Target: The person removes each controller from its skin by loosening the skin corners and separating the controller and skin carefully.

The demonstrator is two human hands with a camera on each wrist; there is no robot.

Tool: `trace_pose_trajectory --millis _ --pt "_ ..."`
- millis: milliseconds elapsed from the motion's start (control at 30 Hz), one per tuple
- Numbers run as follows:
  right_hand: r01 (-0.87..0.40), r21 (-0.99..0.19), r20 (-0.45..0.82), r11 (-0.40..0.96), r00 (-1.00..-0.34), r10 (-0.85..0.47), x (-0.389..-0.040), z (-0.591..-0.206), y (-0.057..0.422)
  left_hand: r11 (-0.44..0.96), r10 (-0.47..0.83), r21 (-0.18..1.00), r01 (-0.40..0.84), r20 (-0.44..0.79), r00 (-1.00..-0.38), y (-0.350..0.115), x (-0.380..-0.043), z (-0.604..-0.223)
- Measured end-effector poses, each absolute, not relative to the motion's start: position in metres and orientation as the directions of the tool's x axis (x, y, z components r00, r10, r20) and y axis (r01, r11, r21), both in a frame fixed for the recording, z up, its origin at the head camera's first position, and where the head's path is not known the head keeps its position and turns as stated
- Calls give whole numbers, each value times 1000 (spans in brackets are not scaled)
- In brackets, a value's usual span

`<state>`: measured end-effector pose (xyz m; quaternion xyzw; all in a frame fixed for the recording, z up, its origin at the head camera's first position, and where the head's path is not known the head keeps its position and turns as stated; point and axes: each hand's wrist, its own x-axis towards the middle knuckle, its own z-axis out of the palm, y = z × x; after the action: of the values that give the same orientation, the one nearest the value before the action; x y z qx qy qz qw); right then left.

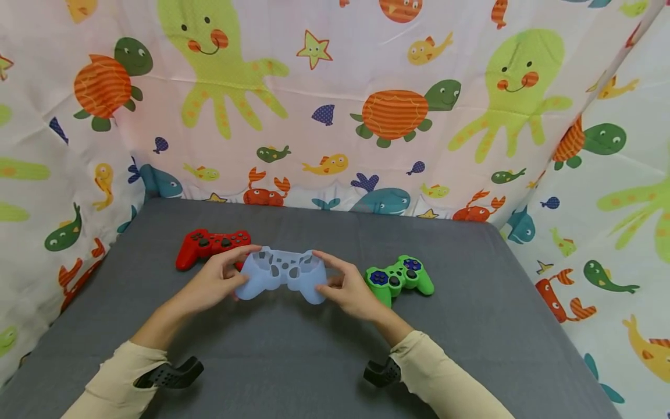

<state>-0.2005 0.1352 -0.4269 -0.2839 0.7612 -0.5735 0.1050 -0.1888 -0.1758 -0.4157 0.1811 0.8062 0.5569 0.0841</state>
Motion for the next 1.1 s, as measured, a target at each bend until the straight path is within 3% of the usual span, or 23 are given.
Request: trace_pose_trajectory --millis 400,1100 --pt "-274 -944 114 185 -794 -597 -194 -432 118 315 418 924 216 69 -906 -198 -177 -424" --pt "-164 -982 64 97 -763 -643 -166 -437 63 393 356 895 211 63 -932 -252 -141 -427"
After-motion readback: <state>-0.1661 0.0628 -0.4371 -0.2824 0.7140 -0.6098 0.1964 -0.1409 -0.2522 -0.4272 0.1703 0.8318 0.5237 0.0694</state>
